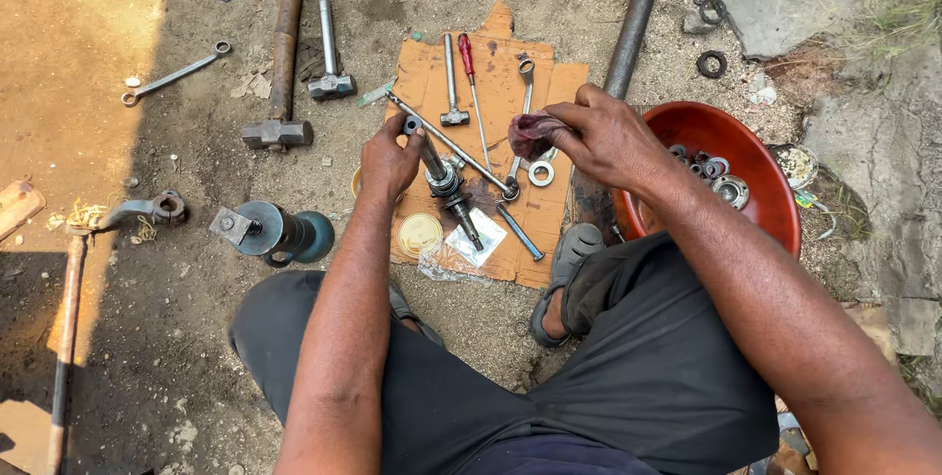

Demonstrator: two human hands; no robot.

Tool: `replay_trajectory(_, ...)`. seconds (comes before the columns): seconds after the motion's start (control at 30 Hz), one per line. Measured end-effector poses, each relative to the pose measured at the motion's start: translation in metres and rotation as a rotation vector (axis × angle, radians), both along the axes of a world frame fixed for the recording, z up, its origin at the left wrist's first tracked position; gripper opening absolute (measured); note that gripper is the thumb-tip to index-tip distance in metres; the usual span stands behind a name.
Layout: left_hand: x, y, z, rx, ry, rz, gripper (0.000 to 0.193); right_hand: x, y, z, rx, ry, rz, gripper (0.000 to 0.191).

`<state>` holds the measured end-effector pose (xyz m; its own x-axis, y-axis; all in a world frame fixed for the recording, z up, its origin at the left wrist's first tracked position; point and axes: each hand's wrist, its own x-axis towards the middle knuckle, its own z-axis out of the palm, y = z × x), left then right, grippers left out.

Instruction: The person sits on the ground and uses a wrench to tighten a bolt on a mechanical shaft. They then wipe the shaft with a cloth and continue adjusting the bolt with the wrench.

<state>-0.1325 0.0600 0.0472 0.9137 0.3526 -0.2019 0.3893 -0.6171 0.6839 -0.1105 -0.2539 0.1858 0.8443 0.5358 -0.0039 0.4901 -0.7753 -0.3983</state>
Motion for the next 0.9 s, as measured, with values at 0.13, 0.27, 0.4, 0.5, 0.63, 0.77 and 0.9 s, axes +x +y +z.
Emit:
replay_trajectory(0.13, 0.001, -0.002, -0.001, 0.006, 0.006, -0.004, 0.051, 0.005, -0.011, -0.007, 0.079, -0.086, 0.046, 0.026)
replay_trajectory(0.27, 0.001, -0.002, -0.002, 0.015, -0.010, -0.010, 0.050, 0.010, -0.018, -0.008, 0.153, -0.187, 0.091, 0.029)
replay_trajectory(0.4, 0.001, -0.001, -0.002, 0.026, -0.030, -0.014, 0.048, 0.014, -0.018, -0.003, 0.359, 0.076, -0.049, 0.023)
replay_trajectory(0.5, 0.002, 0.000, -0.004, 0.030, -0.022, -0.018, 0.046, 0.016, -0.015, 0.004, 0.471, 0.119, -0.085, 0.027)
replay_trajectory(0.63, 0.003, 0.001, -0.006, 0.050, -0.029, -0.026, 0.043, 0.015, -0.011, 0.006, 0.490, 0.000, -0.022, 0.036)
replay_trajectory(0.77, 0.003, 0.000, -0.004, 0.071, -0.025, -0.031, 0.043, 0.013, -0.016, -0.001, 0.293, -0.290, 0.048, 0.043)
replay_trajectory(0.9, 0.003, -0.002, -0.003, 0.073, 0.010, -0.024, 0.043, 0.017, -0.024, -0.008, 0.286, -0.172, -0.018, 0.032)
